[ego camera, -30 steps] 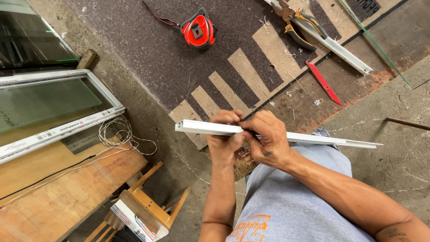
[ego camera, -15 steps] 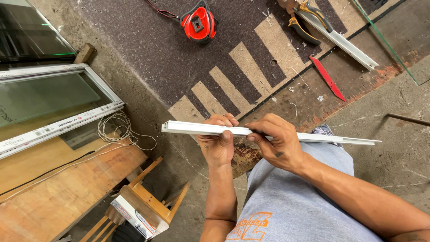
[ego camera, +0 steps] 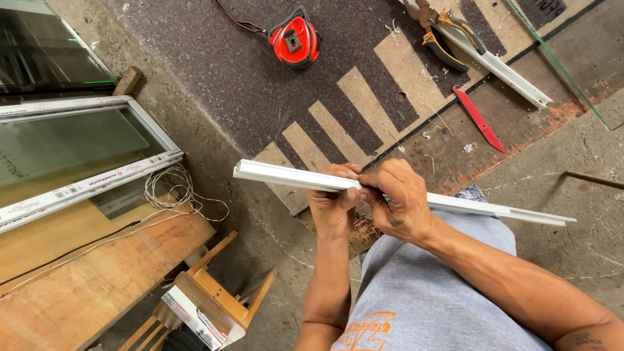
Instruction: The person assembles aluminum window frame profiles by hand. They use pliers to remove a small internal piece from a profile, then insert a white plastic strip into the profile channel. The person also uses a red utility knife to score and trim the plastic strip along the profile.
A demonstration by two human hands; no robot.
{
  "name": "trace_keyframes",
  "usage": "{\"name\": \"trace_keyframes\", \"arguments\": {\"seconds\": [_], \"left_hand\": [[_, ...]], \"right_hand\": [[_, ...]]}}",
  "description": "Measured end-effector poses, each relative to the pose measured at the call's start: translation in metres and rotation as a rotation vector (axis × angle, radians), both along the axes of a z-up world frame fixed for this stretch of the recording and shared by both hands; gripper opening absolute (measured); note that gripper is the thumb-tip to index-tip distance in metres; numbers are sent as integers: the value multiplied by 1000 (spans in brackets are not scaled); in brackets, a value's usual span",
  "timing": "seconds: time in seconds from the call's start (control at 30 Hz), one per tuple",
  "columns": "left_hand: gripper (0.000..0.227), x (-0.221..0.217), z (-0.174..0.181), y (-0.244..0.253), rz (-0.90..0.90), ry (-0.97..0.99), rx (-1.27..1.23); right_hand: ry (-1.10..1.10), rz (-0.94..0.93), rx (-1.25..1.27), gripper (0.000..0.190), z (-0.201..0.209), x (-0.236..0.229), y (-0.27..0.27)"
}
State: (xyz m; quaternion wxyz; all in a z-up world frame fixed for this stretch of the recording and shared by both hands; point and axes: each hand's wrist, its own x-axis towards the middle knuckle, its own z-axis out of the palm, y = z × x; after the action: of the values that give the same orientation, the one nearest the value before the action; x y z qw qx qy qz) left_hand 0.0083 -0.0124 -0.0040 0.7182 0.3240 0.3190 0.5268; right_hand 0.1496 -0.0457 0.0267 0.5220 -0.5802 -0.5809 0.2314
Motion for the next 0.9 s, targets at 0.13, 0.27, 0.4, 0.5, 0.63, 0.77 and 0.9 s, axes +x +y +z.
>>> {"name": "trace_keyframes", "arguments": {"seconds": [0.13,0.27,0.4,0.5,0.63,0.77,0.9], "left_hand": [[30,-5,-16,1,42,-80,85],[27,-8,-23,9,64,-166,116],[28,-16,-10,15,78,-122,145],[28,-14,-3,16,78,-145,162],[30,-13,-1,14,78,-159,161],[29,-14,-4,13,99,-176,157],[28,-11,-4,17,144,-212,115]], "right_hand": [[42,38,-57,21,3,3,-1],[79,96,-56,34,12,11,-12],[56,58,-162,29,8,15,-14],[61,35,-162,26,6,10,-15],[0,0,-146,22,5,7,-11],[-74,4,-83,17,5,6,-6],[-117,-5,48,14,8,6,6]]}}
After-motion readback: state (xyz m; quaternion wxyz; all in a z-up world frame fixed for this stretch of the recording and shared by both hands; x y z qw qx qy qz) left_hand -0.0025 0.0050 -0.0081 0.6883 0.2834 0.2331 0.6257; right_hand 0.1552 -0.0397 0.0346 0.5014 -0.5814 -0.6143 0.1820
